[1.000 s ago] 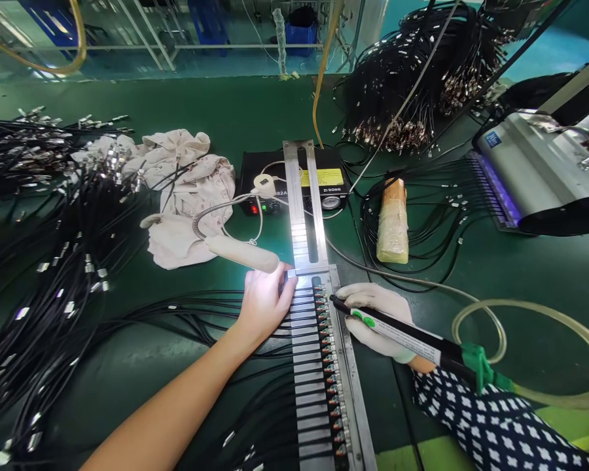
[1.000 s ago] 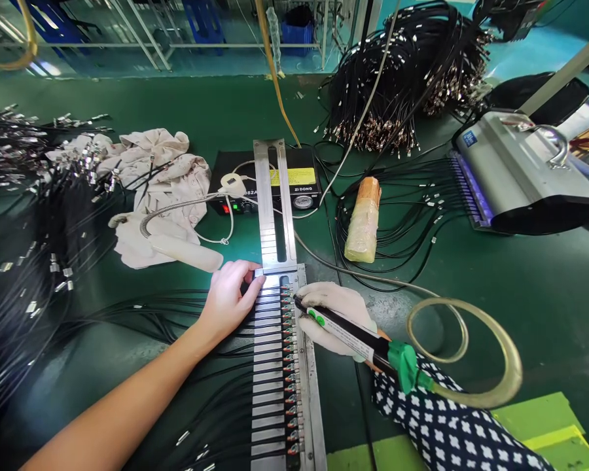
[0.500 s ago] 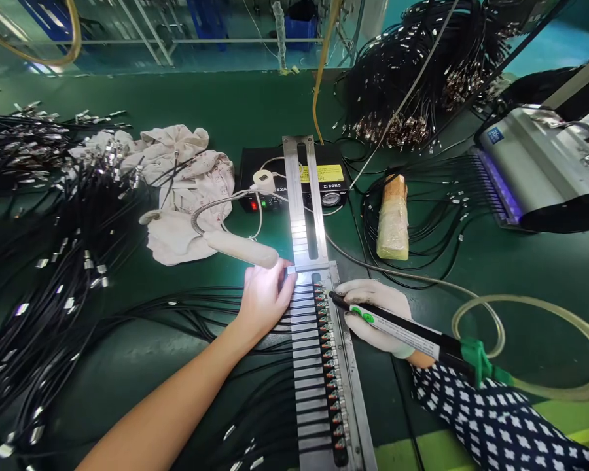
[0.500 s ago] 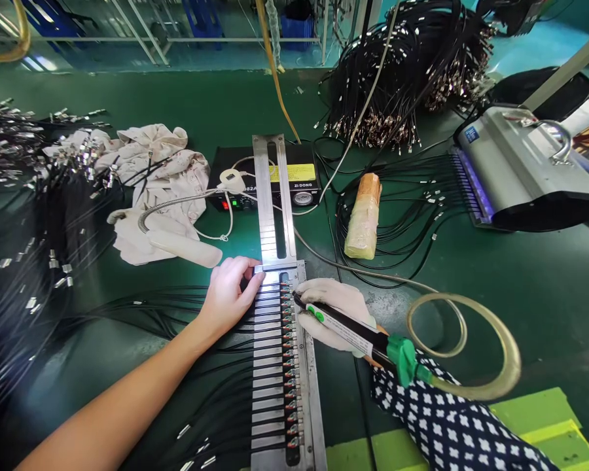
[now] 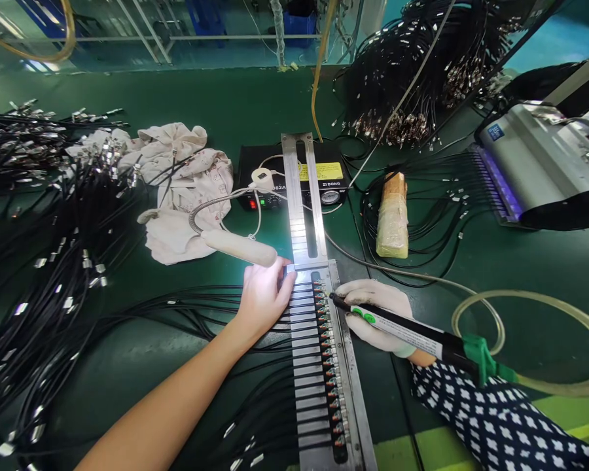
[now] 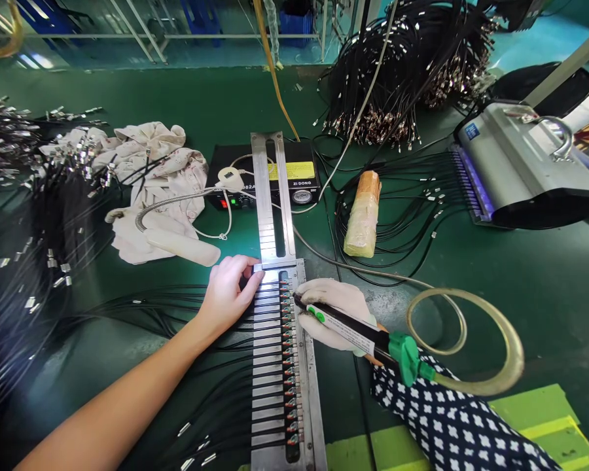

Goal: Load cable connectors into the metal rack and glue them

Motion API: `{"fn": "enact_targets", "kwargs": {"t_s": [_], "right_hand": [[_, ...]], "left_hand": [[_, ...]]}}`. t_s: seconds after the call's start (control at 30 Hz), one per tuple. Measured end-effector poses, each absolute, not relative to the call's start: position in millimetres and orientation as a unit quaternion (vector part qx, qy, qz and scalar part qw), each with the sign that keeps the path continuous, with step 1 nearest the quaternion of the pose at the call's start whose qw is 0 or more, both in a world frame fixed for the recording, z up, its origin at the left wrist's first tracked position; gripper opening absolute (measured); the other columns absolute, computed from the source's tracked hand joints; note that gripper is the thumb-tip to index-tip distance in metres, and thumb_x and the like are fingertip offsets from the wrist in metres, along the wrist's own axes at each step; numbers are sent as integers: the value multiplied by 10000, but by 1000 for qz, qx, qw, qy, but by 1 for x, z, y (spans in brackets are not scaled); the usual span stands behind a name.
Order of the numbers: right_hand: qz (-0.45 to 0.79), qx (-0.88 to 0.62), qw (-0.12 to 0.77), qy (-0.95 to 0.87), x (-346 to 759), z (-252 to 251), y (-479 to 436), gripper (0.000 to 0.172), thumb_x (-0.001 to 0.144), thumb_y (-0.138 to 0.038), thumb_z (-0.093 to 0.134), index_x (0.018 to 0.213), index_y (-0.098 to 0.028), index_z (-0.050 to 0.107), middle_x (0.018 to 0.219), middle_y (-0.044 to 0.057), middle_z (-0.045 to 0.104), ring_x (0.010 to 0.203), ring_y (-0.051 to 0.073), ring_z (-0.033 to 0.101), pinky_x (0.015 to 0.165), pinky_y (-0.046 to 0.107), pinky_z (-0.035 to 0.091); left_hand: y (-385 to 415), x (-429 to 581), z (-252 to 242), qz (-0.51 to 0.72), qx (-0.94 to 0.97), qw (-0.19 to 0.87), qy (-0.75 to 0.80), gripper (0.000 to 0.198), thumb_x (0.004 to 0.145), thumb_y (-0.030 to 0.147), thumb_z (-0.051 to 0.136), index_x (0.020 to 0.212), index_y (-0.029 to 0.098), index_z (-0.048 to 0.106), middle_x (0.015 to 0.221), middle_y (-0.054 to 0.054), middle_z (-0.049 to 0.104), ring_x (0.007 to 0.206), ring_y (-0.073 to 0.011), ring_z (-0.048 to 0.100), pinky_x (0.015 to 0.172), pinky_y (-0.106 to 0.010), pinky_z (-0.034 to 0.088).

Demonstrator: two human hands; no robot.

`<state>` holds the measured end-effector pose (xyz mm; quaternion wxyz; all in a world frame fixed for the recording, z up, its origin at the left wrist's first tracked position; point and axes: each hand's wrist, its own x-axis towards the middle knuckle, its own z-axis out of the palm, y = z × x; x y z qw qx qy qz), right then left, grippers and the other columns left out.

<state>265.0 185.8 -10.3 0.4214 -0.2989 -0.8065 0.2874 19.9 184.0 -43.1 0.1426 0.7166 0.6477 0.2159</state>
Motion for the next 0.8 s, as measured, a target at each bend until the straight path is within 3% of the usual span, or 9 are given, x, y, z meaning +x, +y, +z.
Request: {"fn": "enact_targets", "kwargs": {"t_s": [0.8], "right_hand": [[287,-313,416,-804,266,-15,187,136,821,-181,677,947,-217,642,1009,71,735,931,196,712,855,321,599]], "left_hand": [[184,20,-43,215,716,140,649,185,948,340,466,980,204,587,772,-20,589,790,-206,544,728,-350,348]]}}
